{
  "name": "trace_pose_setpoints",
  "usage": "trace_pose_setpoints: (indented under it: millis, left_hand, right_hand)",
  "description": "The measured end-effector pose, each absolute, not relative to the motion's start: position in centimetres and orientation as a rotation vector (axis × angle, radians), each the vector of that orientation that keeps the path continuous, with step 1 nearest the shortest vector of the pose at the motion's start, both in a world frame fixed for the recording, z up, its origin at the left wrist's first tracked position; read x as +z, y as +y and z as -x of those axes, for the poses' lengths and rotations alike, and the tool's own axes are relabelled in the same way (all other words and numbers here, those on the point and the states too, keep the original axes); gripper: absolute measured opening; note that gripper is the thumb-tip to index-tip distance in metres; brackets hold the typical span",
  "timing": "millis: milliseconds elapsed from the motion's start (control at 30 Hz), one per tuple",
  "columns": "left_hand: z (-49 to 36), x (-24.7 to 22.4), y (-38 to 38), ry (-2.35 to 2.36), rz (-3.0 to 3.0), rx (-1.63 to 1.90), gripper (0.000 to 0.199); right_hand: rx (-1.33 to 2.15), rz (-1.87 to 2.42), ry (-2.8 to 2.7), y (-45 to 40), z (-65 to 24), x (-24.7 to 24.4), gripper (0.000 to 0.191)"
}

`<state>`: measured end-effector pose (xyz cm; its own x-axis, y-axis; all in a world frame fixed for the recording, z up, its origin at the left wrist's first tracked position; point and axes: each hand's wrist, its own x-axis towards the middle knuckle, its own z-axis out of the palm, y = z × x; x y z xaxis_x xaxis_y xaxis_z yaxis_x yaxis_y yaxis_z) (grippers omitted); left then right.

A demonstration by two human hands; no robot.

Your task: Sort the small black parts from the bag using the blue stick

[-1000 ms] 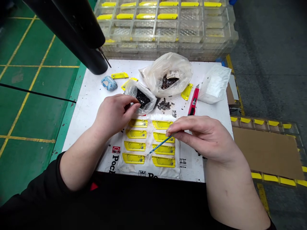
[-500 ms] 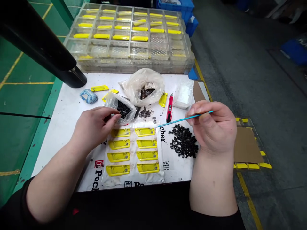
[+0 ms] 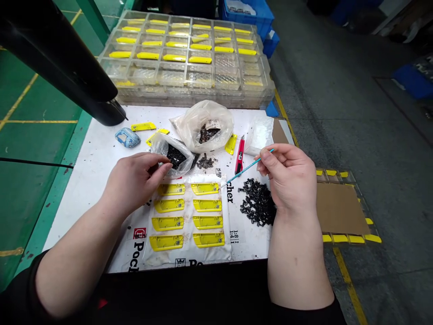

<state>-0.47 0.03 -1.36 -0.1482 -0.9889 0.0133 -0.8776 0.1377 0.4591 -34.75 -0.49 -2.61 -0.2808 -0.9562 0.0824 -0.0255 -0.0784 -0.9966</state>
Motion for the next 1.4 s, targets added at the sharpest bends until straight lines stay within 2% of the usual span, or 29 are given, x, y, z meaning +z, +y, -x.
trace_pose_setpoints:
  millis: [467, 900, 1400]
  left_hand:
    - [0.68, -1.04, 0.07, -2.130, -1.872, -0.502, 0.034]
    - [0.70, -1.01, 0.17, -2.139, -1.879, -0.493, 0.034]
    - [0.62, -0.87, 0.25, -2.129, -1.879, -0.492, 0.033]
  right_hand:
    - [-1.492, 1.055, 1.408, -0.90, 34.49, -2.86, 0.036]
    - [-1.545, 1.240, 1.334, -0.46, 34.14, -2.59, 0.022]
    - [-1.579, 1.346, 1.203, 0.07, 34.36, -2.34, 0.017]
